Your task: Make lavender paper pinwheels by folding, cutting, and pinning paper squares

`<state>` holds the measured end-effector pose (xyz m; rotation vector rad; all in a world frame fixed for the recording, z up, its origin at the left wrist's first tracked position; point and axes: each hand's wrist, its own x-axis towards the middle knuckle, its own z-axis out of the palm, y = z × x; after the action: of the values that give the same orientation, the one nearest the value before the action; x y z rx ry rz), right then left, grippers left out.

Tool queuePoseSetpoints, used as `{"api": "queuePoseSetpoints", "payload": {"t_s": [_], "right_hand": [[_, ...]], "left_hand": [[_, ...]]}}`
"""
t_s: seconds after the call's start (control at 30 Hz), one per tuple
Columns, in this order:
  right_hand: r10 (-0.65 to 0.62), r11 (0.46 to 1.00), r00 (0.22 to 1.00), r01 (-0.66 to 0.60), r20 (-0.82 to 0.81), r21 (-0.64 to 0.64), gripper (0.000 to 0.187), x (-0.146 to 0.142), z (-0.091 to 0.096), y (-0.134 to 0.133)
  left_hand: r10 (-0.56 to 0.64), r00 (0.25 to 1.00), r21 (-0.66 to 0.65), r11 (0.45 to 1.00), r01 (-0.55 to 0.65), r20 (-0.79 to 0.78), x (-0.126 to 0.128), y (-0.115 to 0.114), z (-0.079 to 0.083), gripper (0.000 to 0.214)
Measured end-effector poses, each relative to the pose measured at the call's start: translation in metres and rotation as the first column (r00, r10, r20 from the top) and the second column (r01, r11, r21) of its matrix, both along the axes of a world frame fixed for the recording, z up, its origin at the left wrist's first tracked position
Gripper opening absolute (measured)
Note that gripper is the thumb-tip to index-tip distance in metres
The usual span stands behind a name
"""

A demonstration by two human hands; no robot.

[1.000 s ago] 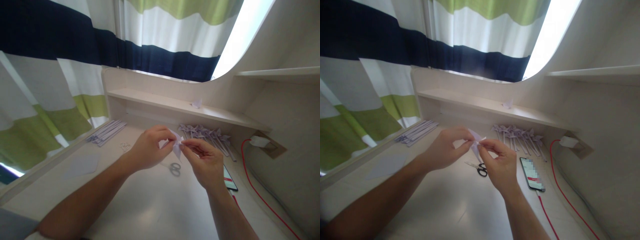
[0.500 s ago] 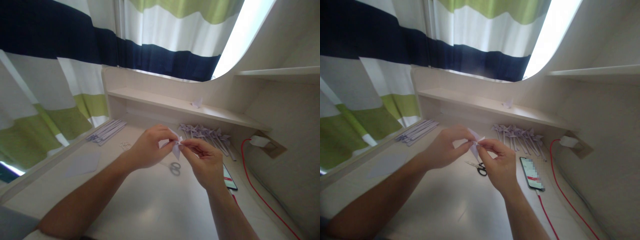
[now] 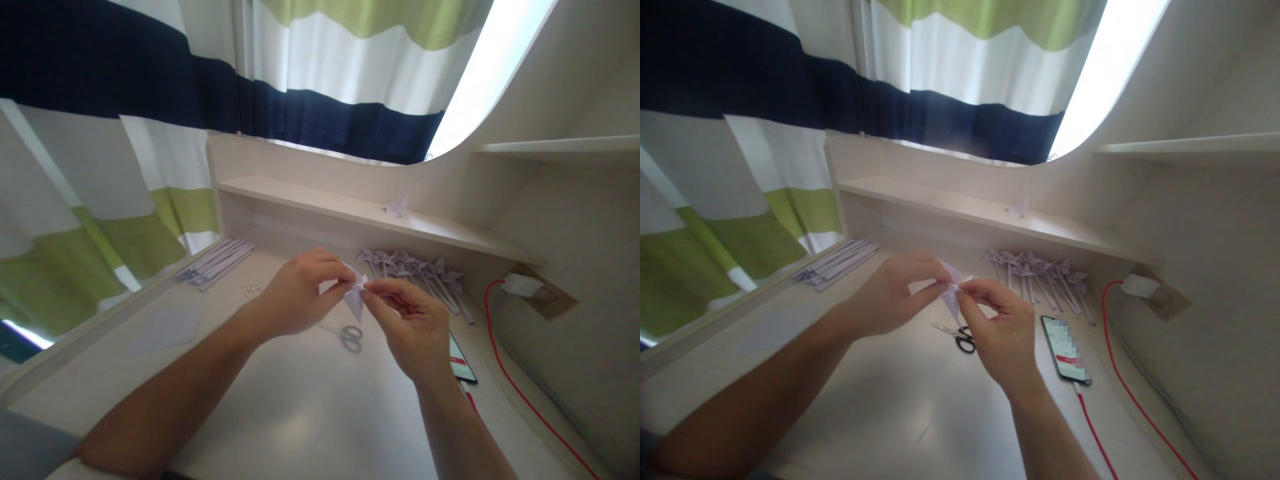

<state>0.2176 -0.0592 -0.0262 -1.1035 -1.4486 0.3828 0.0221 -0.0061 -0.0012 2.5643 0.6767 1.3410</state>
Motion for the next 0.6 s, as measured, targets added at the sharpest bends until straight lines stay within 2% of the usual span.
{"api": "queuePoseSetpoints", "payload": {"t_s": [0.37, 0.6], "right_hand": [[-0.001, 1.000, 0.999, 0.001, 0.043, 0.000, 0.009, 0.0006, 0.0022, -0.0014], [0.029, 1.000, 0.998, -0.029, 0.060, 0.003, 0.011, 0.0014, 0.0018, -0.0002]], "left_hand": [[-0.003, 1.000, 0.052, 0.999, 0.005, -0.027, -0.0017, 0.0018, 0.0004, 0.010], [0.034, 0.999, 0.039, 0.999, -0.032, -0.042, -0.0030, 0.0008, 0.0017, 0.012]]}}
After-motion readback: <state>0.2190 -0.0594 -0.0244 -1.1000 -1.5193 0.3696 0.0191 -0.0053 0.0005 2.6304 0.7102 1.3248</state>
